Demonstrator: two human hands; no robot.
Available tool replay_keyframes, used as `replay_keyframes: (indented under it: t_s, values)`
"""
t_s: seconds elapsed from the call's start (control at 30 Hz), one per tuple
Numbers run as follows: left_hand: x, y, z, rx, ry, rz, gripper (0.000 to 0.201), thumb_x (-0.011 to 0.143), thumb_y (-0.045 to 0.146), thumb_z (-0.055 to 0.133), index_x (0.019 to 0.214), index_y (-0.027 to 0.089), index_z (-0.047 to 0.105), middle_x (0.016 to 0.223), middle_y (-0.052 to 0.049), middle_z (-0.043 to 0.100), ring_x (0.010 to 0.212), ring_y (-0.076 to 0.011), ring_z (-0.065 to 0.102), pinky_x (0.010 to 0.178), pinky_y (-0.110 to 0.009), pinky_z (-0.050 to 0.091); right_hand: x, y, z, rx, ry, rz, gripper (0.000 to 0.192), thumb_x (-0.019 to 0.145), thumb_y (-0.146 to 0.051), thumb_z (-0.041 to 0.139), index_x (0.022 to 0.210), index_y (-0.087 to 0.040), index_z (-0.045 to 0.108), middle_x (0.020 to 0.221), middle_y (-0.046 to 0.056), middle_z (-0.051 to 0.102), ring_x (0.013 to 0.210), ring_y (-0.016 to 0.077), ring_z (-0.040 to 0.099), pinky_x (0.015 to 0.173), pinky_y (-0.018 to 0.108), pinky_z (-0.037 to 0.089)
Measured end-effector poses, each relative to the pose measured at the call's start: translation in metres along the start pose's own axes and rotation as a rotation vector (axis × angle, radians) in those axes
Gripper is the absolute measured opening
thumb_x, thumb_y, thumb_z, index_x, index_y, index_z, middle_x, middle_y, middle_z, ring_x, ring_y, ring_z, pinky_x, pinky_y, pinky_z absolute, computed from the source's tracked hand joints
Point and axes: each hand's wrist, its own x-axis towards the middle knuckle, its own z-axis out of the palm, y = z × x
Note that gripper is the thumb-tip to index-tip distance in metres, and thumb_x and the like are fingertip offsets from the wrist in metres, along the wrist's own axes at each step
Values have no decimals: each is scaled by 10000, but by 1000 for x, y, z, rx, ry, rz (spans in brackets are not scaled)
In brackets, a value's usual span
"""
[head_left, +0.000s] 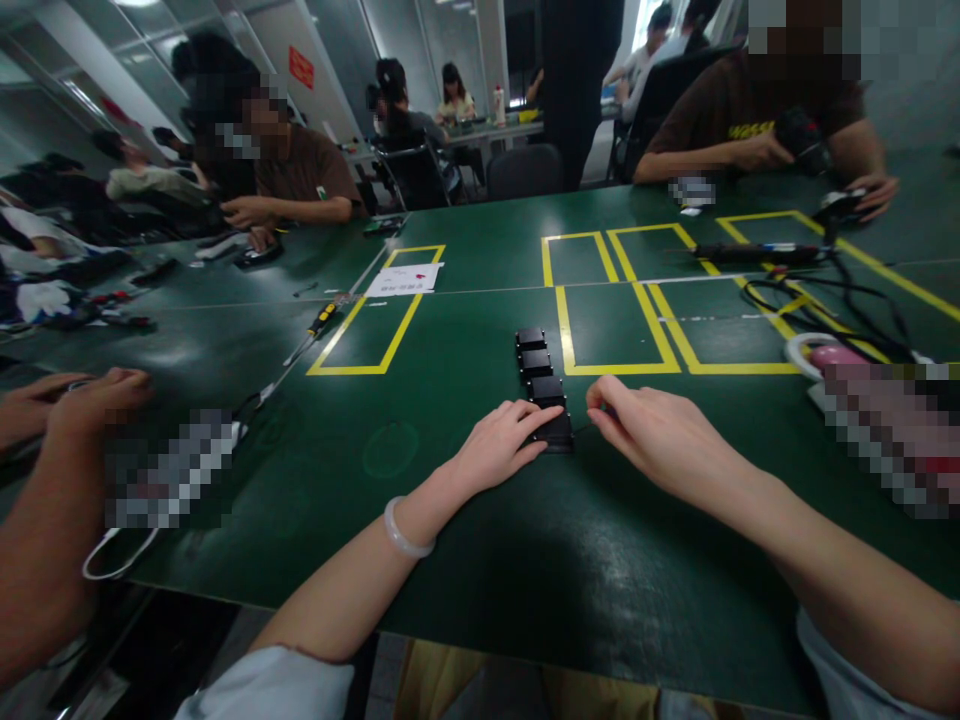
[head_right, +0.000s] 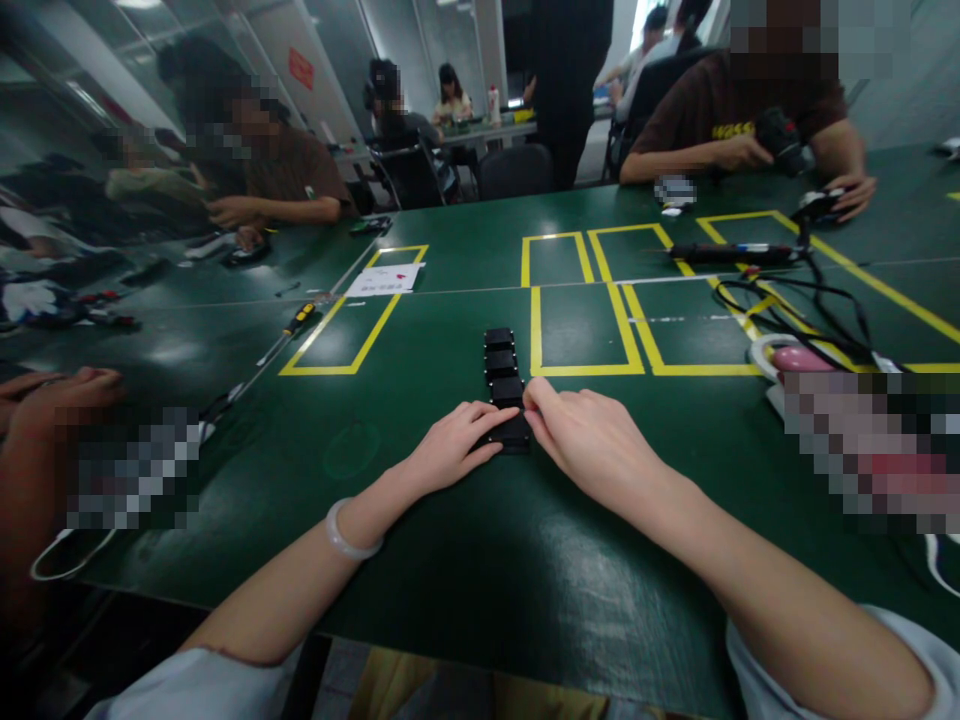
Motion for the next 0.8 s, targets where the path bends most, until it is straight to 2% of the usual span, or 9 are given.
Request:
replay_keyframes:
  t_s: [0.13,0.27,0.47,0.57,0.7,0.8]
  values:
    - [0,1,0,4,-3,-7,485,957,328,473,1419,311,327,1221,-61,496,1097,-217,490,932,-379,453,0,-2,-2,56,-19,15,145,947,-292,353,998,-198,451,775,15,632,649,160,595,578,268,349]
    - [0,1,-1,4,-10,-5,488,957,326,473,1421,313,324,1225,-61,494,1094,-216,490,934,-379,452,0,-2,-2,-56,-42,36,240,967,-380,314,936,-207,476,698,17,621,611,188,590,546,280,314]
    - [0,1,-1,9,-14,-10,495,955,323,478,1423,313,319,1227,-59,491,1099,-217,486,931,-377,453,-1,0,-3,22,-19,11,161,939,-263,344,1029,-190,455,779,24,645,651,166,610,573,268,343]
    - [0,1,-2,3,-15,-11,493,957,325,474,1424,316,316,1226,-57,493,1097,-216,487,932,-379,455,-1,0,-3,17,-10,16,158,939,-284,356,1018,-192,458,780,24,645,656,168,611,575,270,346]
    - [0,0,-2,-4,-12,-6,490,957,321,470,1423,318,318,1231,-58,492,1099,-216,486,935,-383,455,0,0,-2,-100,-31,23,227,967,-350,315,936,-204,486,707,23,635,610,188,597,540,278,311]
    - [0,0,-1,-11,-7,-5,485,959,321,462,1423,319,321,1229,-60,493,1100,-216,488,935,-386,457,-1,1,-2,-78,-35,4,210,960,-302,309,1000,-193,483,730,28,643,634,186,610,551,277,318]
